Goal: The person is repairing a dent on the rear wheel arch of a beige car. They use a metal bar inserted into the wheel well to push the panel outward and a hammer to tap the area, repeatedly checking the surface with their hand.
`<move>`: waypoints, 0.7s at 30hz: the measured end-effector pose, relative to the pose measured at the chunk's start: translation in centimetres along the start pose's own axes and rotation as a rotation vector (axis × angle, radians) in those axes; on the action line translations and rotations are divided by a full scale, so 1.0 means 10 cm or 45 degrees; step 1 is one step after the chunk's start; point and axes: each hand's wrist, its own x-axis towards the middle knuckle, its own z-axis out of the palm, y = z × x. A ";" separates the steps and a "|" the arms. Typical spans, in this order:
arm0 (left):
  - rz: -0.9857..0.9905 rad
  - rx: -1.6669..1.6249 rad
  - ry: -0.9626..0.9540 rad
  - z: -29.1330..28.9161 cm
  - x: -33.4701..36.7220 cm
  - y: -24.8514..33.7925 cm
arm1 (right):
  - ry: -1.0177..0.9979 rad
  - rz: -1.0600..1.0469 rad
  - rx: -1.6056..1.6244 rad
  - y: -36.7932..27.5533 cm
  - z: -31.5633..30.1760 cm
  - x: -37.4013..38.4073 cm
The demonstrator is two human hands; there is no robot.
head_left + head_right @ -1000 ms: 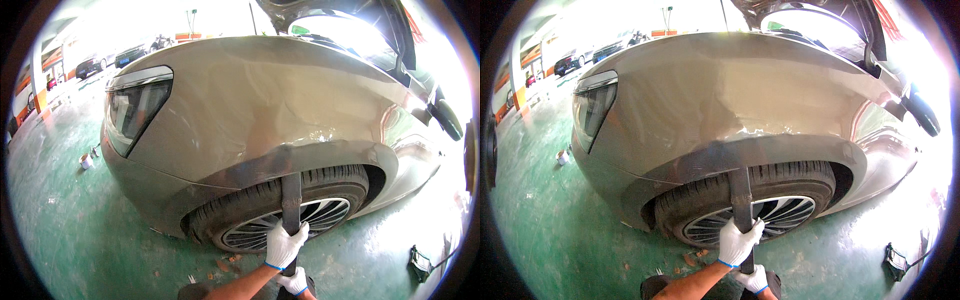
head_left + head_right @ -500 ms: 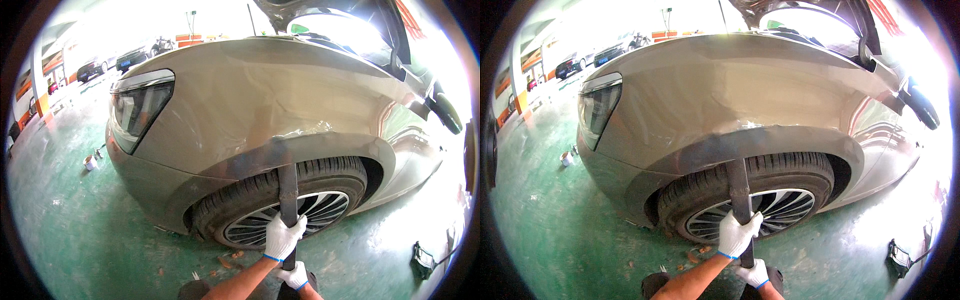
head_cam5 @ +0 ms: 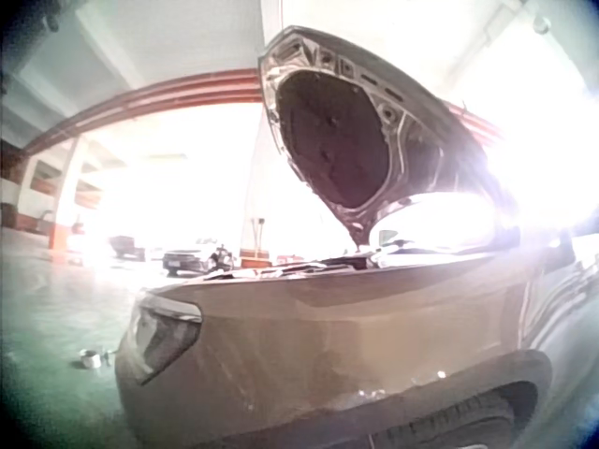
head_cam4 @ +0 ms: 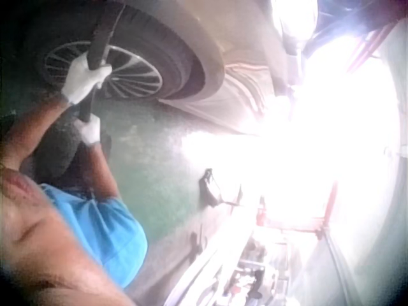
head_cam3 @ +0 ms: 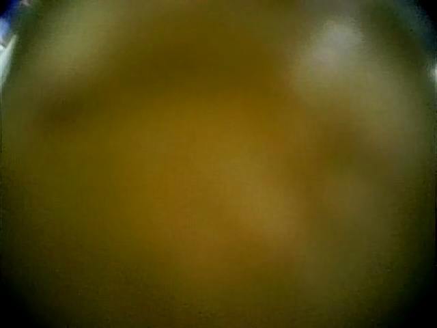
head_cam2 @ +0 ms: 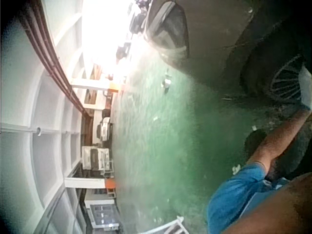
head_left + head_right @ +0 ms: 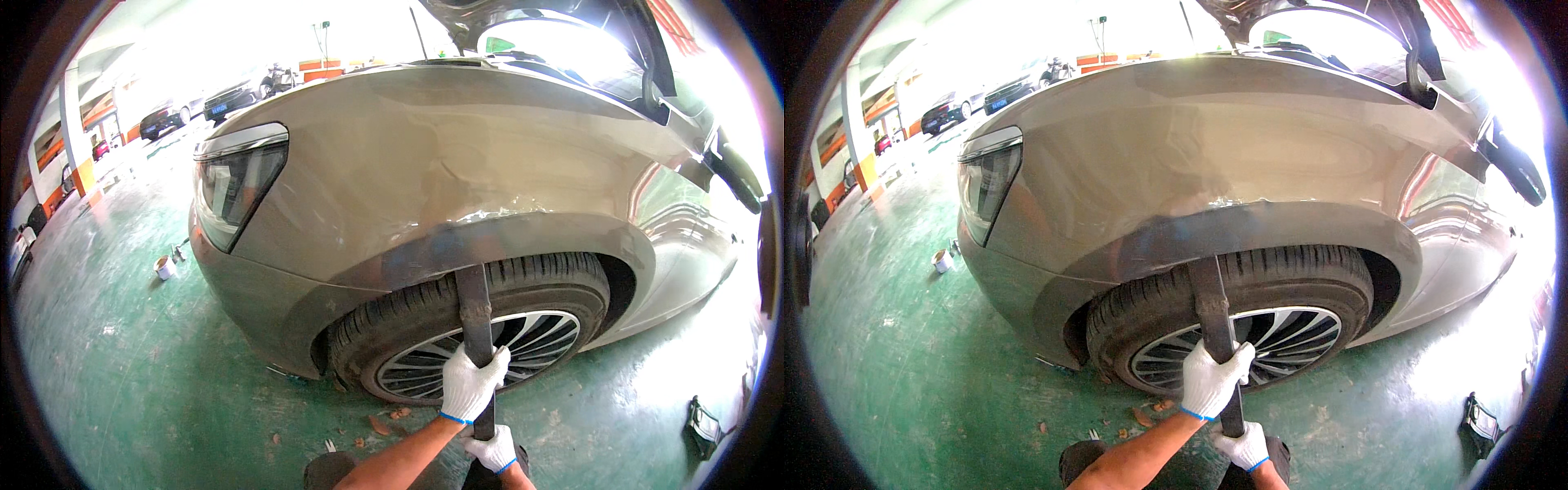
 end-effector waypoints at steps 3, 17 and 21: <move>0.056 0.052 0.028 0.00 0.01 -0.03 | -0.021 -0.041 -0.131 0.07 -0.02 0.06; 0.076 0.092 0.082 0.04 0.00 -0.02 | -0.083 -0.076 -0.031 0.23 -0.05 0.14; 0.042 0.162 0.162 0.08 -0.02 0.04 | -0.137 -0.029 0.045 0.03 -0.06 0.07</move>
